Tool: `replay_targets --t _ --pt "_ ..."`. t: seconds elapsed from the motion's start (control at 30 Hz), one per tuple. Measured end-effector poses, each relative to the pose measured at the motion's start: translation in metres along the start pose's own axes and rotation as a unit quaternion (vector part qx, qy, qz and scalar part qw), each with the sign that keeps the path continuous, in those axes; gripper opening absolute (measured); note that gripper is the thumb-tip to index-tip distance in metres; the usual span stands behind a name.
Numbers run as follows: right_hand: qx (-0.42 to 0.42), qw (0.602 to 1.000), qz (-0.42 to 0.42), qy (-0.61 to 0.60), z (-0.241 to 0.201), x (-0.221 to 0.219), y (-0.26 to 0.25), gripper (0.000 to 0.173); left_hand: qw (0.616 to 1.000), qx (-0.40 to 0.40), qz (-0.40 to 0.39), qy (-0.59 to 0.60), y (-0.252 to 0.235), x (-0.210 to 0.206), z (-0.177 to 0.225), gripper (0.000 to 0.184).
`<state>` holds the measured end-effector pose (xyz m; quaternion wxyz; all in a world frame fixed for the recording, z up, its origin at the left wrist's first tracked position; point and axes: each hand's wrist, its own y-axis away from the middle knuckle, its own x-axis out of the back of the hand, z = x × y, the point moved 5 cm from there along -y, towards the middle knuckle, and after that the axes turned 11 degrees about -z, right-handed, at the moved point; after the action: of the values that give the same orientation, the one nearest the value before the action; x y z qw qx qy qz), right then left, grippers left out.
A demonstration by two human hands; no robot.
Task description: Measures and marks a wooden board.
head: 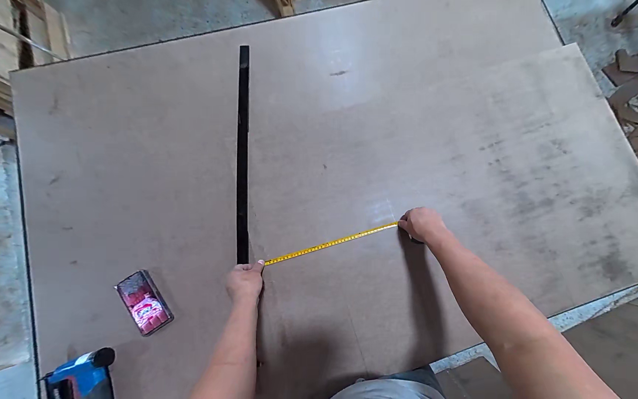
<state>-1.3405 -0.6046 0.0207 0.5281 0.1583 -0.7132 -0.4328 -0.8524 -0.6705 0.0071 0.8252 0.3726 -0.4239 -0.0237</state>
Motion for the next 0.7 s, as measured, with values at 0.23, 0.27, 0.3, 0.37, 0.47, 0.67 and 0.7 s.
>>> replay_targets --t 0.23,0.27,0.3,0.37,0.47,0.67,0.7 --pt "0.023 1.000 -0.006 -0.005 0.002 0.001 -0.007 0.043 1.000 -0.022 0.008 0.002 -0.002 -0.002 -0.002 0.038" --pt "0.033 0.999 -0.007 -0.008 0.002 0.001 -0.007 0.043 1.000 -0.021 0.004 -0.001 0.001 -0.002 0.000 0.039" --pt "0.046 0.999 -0.010 -0.006 0.002 0.000 -0.008 0.043 1.000 -0.023 0.006 0.009 0.003 -0.001 0.001 0.037" --pt "0.090 0.995 -0.035 -0.009 0.002 -0.005 -0.008 0.042 0.996 -0.044 0.029 0.071 0.005 0.001 0.001 0.034" --pt "0.183 0.973 -0.124 -0.065 0.005 -0.036 0.008 0.040 0.977 -0.107 0.022 0.181 0.006 0.002 0.016 0.028" --pt "0.125 0.866 -0.134 -0.465 0.026 -0.113 0.051 0.033 0.982 -0.188 0.011 -0.005 0.012 -0.006 0.027 0.059" --pt "0.103 0.852 -0.115 -0.500 0.024 -0.116 0.053 0.034 0.978 -0.197 0.014 -0.069 0.017 -0.011 0.023 0.059"
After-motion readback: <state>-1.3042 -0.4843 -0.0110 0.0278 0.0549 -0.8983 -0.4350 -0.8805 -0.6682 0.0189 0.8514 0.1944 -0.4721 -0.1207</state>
